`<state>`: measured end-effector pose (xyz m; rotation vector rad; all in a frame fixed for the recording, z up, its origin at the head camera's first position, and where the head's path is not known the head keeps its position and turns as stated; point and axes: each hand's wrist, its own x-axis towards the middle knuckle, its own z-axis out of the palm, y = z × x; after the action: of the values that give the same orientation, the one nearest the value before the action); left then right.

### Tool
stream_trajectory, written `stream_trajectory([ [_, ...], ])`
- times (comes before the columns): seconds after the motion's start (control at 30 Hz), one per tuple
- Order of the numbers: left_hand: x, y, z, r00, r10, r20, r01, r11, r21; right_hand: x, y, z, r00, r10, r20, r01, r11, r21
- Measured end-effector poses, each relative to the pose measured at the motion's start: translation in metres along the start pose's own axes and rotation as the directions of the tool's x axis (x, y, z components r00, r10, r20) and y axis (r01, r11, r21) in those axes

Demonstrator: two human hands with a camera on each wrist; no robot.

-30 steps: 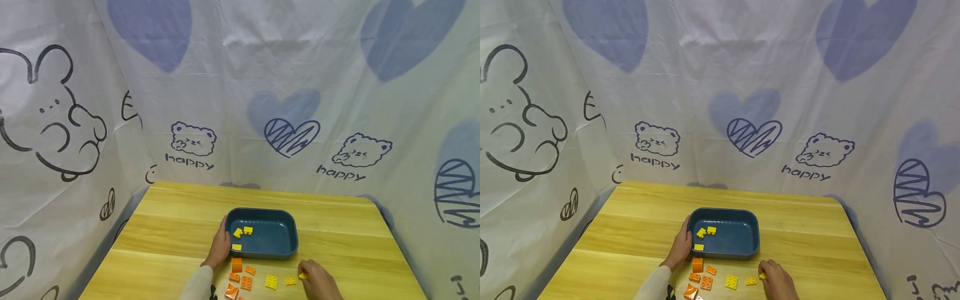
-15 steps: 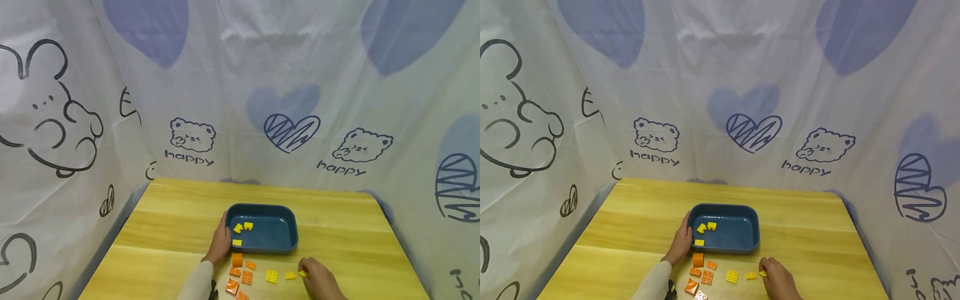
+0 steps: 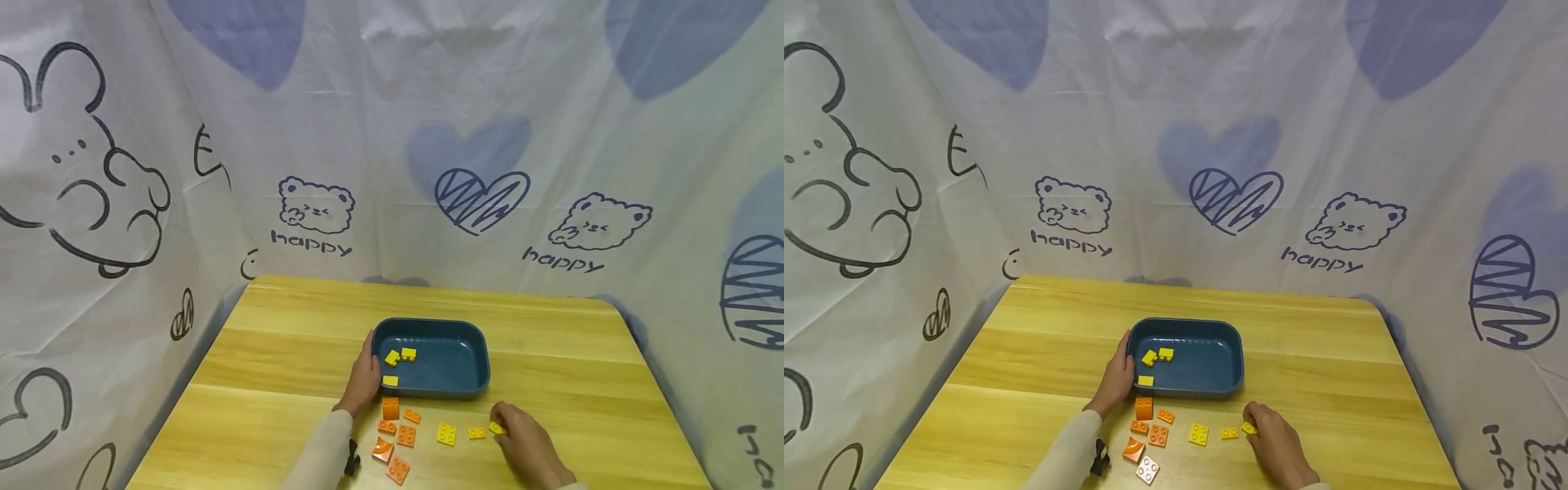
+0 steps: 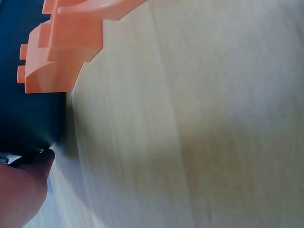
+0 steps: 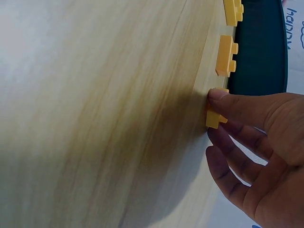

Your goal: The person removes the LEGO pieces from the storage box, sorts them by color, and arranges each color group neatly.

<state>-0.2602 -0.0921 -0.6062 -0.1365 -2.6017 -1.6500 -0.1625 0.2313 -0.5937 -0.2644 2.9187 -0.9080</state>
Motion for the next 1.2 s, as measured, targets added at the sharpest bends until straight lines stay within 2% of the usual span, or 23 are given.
stream_trajectory([
  [0.43, 0.003, -0.001, 0.001, 0.999, 0.027, -0.016, -0.027, 1.0, 0.013, 0.001, 0.001, -0.001, 1.0, 0.017, -0.001, -0.017, 1.0, -0.021],
  [0.67, 0.0, 0.0, 0.0, 1.0, -0.003, -0.004, 0.003, 1.0, -0.002, 0.002, 0.0, -0.003, 0.999, 0.032, 0.023, -0.031, 0.999, -0.017],
  [0.93, -0.004, 0.001, -0.001, 1.0, 0.008, -0.002, -0.008, 1.0, -0.018, 0.0, -0.005, -0.01, 0.998, 0.062, 0.029, -0.062, 0.998, -0.01],
  [1.2, -0.004, 0.002, 0.0, 1.0, 0.024, 0.0, -0.024, 0.999, -0.025, -0.003, -0.01, -0.011, 0.999, 0.024, -0.038, -0.026, 0.998, -0.063],
])
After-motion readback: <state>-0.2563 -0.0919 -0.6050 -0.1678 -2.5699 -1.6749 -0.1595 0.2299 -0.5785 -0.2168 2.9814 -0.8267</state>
